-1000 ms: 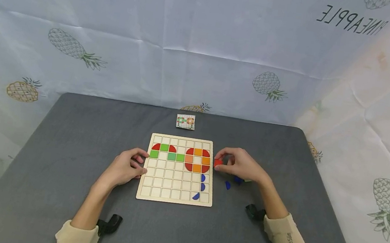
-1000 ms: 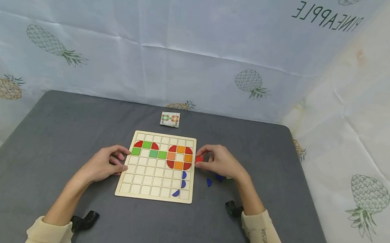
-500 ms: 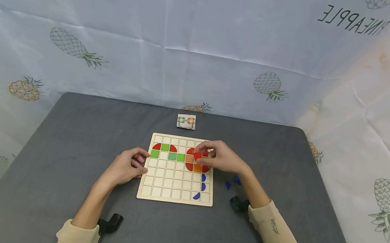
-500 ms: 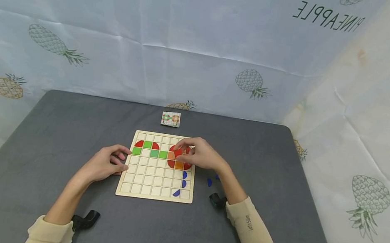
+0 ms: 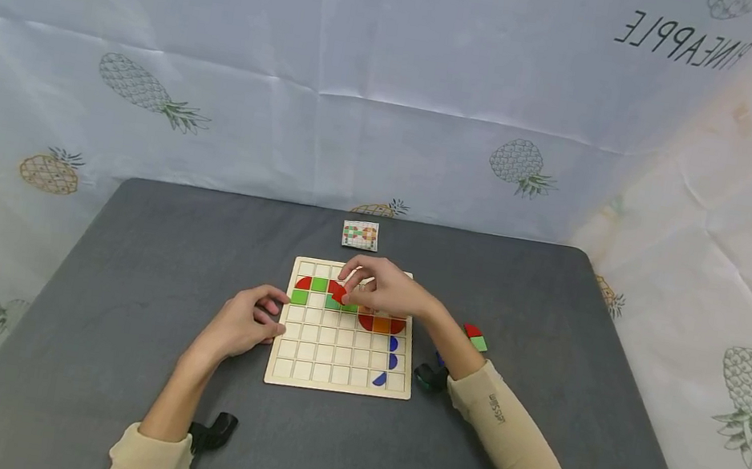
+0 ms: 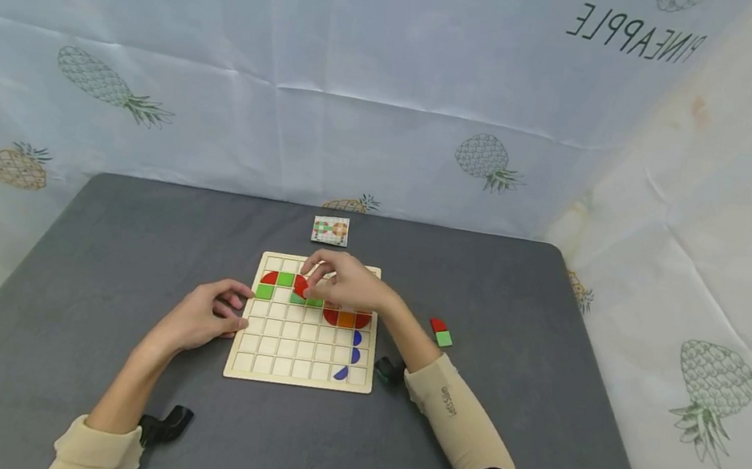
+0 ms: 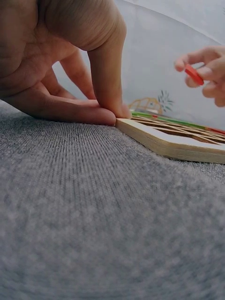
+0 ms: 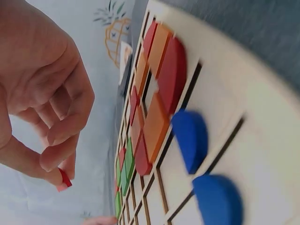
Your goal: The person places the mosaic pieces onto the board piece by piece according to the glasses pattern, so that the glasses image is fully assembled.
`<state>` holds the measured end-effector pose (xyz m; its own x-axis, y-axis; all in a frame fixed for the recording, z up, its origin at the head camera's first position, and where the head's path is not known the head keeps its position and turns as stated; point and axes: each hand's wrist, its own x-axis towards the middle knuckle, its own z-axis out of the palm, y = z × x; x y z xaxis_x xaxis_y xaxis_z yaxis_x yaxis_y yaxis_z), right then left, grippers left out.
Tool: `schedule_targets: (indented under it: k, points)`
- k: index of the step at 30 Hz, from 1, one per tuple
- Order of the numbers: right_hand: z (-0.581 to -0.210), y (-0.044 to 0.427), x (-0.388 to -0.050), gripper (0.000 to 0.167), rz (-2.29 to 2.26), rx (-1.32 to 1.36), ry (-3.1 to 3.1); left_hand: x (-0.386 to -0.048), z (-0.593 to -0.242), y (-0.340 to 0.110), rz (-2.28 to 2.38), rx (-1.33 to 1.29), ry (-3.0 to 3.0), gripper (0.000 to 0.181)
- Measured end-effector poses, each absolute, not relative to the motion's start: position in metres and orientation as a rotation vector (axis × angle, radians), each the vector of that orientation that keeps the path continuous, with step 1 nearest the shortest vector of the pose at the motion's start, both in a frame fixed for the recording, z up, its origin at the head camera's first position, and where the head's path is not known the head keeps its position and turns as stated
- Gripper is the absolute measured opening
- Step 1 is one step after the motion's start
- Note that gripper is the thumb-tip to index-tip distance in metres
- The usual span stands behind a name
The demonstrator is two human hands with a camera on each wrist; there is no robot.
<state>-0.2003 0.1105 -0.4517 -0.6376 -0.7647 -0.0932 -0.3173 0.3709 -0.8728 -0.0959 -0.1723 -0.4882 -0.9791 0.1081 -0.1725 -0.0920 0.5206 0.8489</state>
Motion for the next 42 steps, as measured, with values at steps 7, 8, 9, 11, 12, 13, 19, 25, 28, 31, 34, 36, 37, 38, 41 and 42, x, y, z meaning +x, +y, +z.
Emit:
schedule_targets:
  k: [7,8,9,11,12,13,19,25,28,31,34,36,37,38,41,42]
  points:
    - [-0.454,0.092,-0.204,0.014,-1.185,-0.992,2.12,-0.097,-0.488,-0.17,1.448,0.007,2.552,0.042]
    - [-0.454,0.089,-0.204,0.014,-1.167,-1.016,2.129,-0.097,-0.487,-0.171,1.448,0.008,2.552,0.042]
    - [-0.454,0.086,-0.205,0.014,-1.144,-1.048,2.147,-0.097,-0.487,-0.171,1.447,0.008,2.55,0.042]
    - [-0.455,0.079,-0.207,0.015,-1.084,-1.105,2.188,-0.097,-0.487,-0.171,1.444,0.006,2.548,0.042]
    - [-0.456,0.076,-0.207,0.015,-1.055,-1.128,2.202,-0.097,-0.488,-0.172,1.442,0.005,2.547,0.042]
    - [-0.455,0.072,-0.208,0.015,-1.03,-1.145,2.21,-0.097,-0.488,-0.172,1.439,0.004,2.547,0.042]
    - [-0.454,0.048,-0.21,0.015,-0.881,-1.188,2.223,-0.096,-0.486,-0.174,1.438,0.01,2.544,0.042]
    - [-0.453,0.032,-0.21,0.016,-0.763,-1.213,2.21,-0.098,-0.486,-0.175,1.457,0.035,2.535,0.042]
    - [-0.453,0.027,-0.21,0.016,-0.733,-1.254,2.199,-0.098,-0.485,-0.174,1.465,0.043,2.534,0.042]
    - [-0.454,0.023,-0.21,0.015,-0.724,-1.267,2.186,-0.097,-0.485,-0.175,1.468,0.05,2.536,0.042]
    - [-0.454,0.022,-0.21,0.015,-0.712,-1.264,2.181,-0.097,-0.485,-0.175,1.471,0.044,2.535,0.042]
    - [-0.453,0.022,-0.208,0.015,-0.704,-1.27,2.18,-0.097,-0.485,-0.175,1.472,0.045,2.532,0.043]
    - [-0.452,0.022,-0.208,0.015,-0.701,-1.271,2.183,-0.097,-0.485,-0.175,1.469,0.048,2.533,0.043]
    - [-0.452,0.022,-0.207,0.014,-0.702,-1.27,2.182,-0.097,-0.485,-0.174,1.469,0.048,2.533,0.043]
    - [-0.453,0.022,-0.205,0.011,-0.701,-1.261,2.188,-0.097,-0.484,-0.174,1.47,0.047,2.533,0.043]
    - [-0.454,0.022,-0.204,0.011,-0.693,-1.256,2.195,-0.097,-0.484,-0.174,1.47,0.049,2.535,0.043]
